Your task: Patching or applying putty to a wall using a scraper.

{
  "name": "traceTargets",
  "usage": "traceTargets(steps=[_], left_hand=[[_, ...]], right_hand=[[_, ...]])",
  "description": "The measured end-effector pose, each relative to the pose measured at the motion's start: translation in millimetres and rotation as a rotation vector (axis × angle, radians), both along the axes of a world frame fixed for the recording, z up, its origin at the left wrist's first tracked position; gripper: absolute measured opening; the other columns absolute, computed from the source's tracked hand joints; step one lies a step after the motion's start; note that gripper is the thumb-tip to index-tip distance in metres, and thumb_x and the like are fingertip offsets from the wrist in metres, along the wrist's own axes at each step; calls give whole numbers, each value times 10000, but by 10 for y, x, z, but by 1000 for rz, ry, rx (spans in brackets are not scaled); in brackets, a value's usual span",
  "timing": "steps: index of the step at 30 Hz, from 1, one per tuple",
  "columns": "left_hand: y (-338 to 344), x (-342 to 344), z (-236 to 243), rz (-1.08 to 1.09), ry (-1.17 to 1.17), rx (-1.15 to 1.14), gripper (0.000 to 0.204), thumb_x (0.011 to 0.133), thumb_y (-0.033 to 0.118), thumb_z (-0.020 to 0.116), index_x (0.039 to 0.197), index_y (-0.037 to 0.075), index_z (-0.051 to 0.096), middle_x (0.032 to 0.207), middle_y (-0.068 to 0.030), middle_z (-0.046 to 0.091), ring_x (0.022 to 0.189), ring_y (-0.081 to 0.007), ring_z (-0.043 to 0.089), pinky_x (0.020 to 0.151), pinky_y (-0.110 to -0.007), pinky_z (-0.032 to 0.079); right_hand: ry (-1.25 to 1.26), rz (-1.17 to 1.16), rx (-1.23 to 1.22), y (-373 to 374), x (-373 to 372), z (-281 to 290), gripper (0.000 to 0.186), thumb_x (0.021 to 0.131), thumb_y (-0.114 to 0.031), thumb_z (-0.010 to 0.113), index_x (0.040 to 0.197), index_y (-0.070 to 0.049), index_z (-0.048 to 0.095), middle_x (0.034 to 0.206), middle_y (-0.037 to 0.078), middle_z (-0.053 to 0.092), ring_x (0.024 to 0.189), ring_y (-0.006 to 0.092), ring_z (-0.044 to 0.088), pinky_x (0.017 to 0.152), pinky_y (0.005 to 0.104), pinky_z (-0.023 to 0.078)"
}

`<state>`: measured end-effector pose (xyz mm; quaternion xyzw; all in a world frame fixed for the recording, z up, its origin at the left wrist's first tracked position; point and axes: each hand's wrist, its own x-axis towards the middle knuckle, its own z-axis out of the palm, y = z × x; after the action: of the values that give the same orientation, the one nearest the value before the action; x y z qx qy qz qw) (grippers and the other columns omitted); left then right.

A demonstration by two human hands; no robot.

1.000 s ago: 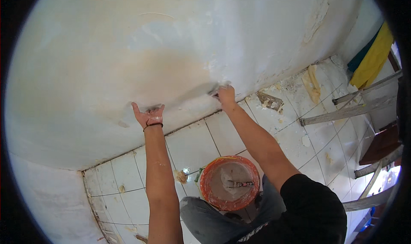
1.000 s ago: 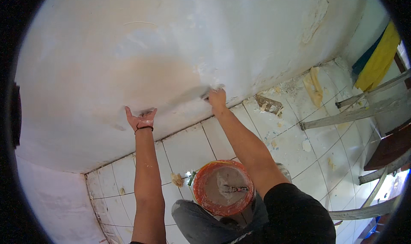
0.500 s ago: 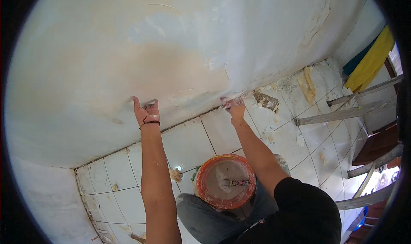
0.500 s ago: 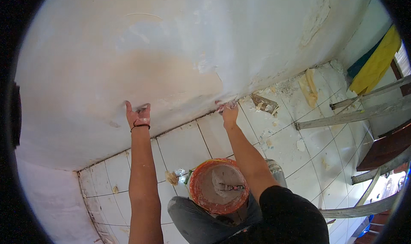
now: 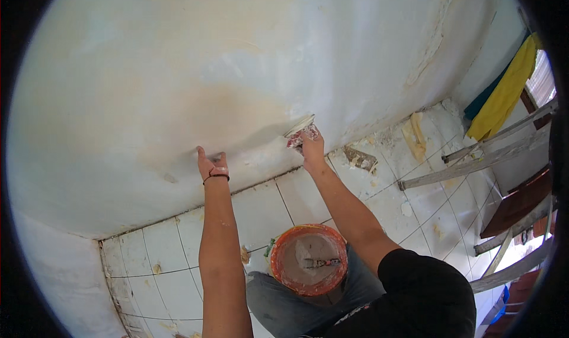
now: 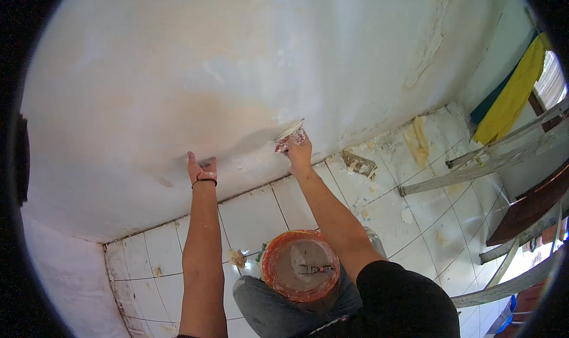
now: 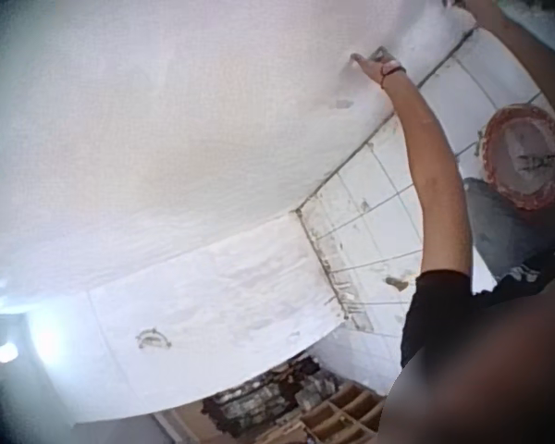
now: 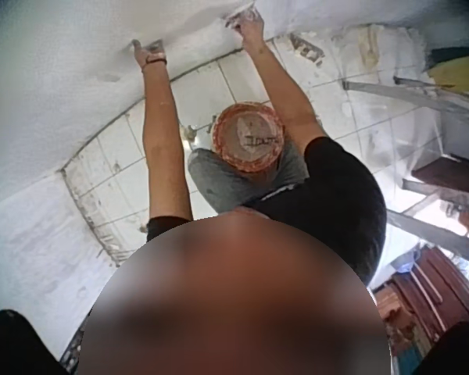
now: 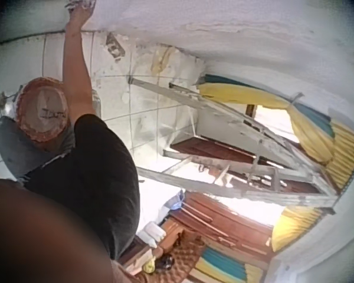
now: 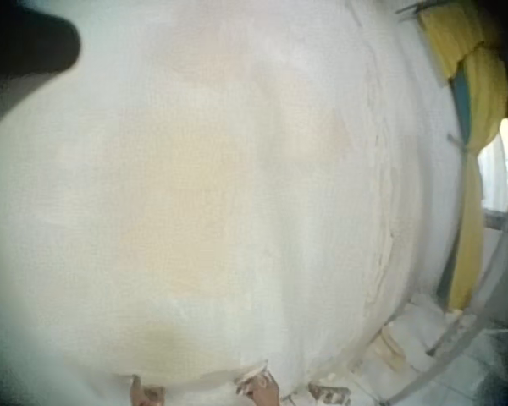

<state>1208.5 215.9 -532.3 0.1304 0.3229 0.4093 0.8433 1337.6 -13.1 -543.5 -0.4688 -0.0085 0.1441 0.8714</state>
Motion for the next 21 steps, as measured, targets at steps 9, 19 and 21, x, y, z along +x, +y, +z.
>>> traceTargets(steps=[9,19,21], left_hand=[[133,63,-238,-97,-84,30,620,885,428,665,1336,83,416,1328,-96,435,1169,-198,480,1052,-416,382],[-18,216,-96,-60,10,-35,669,878,445,669,1366,73,401,1380,-96,406,1251,-202,435,1114,-445,300],[1,214,-149,-75,-14,36,612,882,428,673,1315,66,437,1336,-91,437,1154,-203,483,1078,-439,344]], right_hand=[[-576,-24,-87,186,-196,1222,448,850,30,516,1293,-29,490,981,82,661,746,194,651,641,341,531],[-883,-576,-1511,246,270,1893,598,844,-95,544,1361,92,308,1210,308,547,747,346,688,590,434,557],[-1198,-624,-1616,551,-36,1497,608,800,-66,548,1319,154,323,1177,385,518,675,380,677,531,443,556]])
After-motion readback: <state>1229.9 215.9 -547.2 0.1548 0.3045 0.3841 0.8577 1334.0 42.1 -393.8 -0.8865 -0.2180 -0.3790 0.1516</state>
